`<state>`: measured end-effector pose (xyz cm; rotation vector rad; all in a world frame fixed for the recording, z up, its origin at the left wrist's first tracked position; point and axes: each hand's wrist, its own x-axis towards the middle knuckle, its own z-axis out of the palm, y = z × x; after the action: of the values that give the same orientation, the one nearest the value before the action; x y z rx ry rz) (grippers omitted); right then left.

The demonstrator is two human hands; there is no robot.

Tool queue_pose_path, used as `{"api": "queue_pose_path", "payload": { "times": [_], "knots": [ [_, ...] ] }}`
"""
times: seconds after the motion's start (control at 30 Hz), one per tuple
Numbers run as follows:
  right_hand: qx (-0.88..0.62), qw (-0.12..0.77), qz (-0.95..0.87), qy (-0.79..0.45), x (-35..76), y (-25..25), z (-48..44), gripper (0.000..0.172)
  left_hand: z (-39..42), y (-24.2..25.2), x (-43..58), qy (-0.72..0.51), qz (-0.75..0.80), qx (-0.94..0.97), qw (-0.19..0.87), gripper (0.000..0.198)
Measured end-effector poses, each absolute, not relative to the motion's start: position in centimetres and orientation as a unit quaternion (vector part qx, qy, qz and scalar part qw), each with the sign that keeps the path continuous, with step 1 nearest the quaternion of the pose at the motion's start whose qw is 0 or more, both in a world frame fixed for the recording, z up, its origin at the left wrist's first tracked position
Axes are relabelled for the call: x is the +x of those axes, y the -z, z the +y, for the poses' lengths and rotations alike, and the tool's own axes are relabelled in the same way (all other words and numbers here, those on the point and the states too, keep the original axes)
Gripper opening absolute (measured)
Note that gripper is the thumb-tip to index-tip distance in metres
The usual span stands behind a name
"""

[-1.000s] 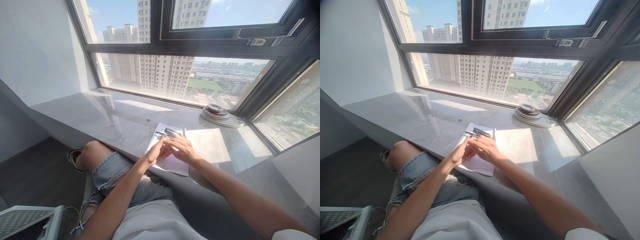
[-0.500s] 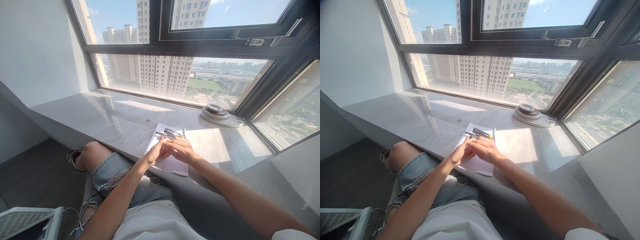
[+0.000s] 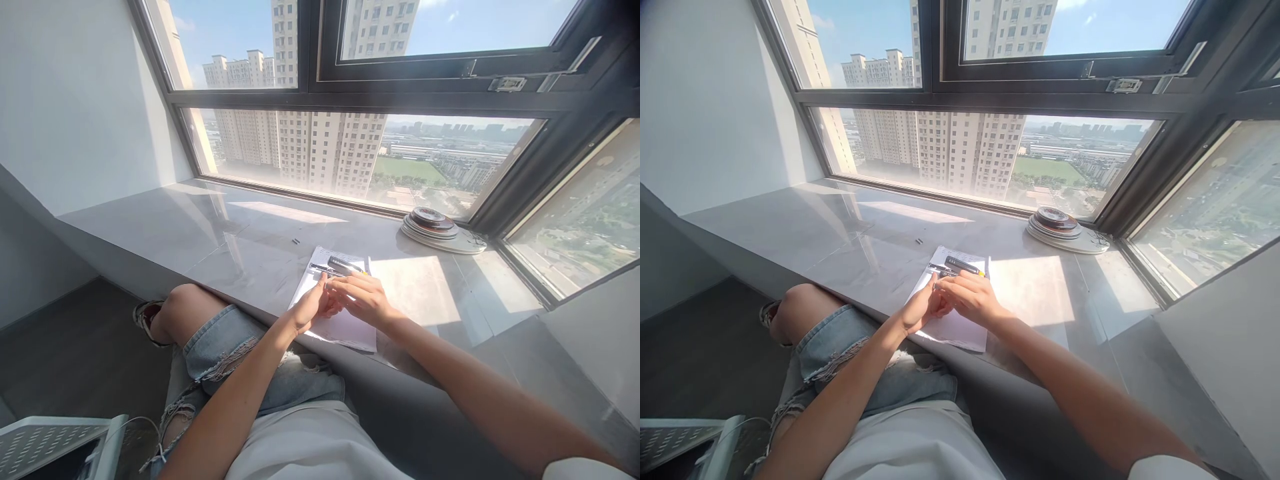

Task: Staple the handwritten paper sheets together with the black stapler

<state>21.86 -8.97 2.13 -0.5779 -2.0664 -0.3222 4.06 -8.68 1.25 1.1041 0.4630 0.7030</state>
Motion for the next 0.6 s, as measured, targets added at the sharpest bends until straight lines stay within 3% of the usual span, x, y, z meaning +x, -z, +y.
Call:
{"api": "queue_pose_path", "payload": {
  "times": [0.13,0.37,0.5,0.6],
  "knots": [
    [-0.249,0.495,-0.823,0.127,21.9,-2.1,-8.7,0.019,-8.8,-1.4,4.0,-0.313,0.21,0.533,0.757,0.075],
    [-0.345,0.547,-0.754,0.114,23.0,-2.8,-7.9,0.011,-9.1,-2.0,3.8,-0.318,0.195,0.539,0.755,0.067],
    [-0.473,0.572,-0.667,0.061,25.9,-2.6,-5.8,0.025,-9.0,-2.0,3.7,-0.322,0.195,0.532,0.758,0.063],
    [-0.568,0.54,-0.62,0.021,28.9,-2.1,-4.1,0.032,-9.0,-2.1,3.7,-0.324,0.197,0.529,0.76,0.061]
  ]
}}
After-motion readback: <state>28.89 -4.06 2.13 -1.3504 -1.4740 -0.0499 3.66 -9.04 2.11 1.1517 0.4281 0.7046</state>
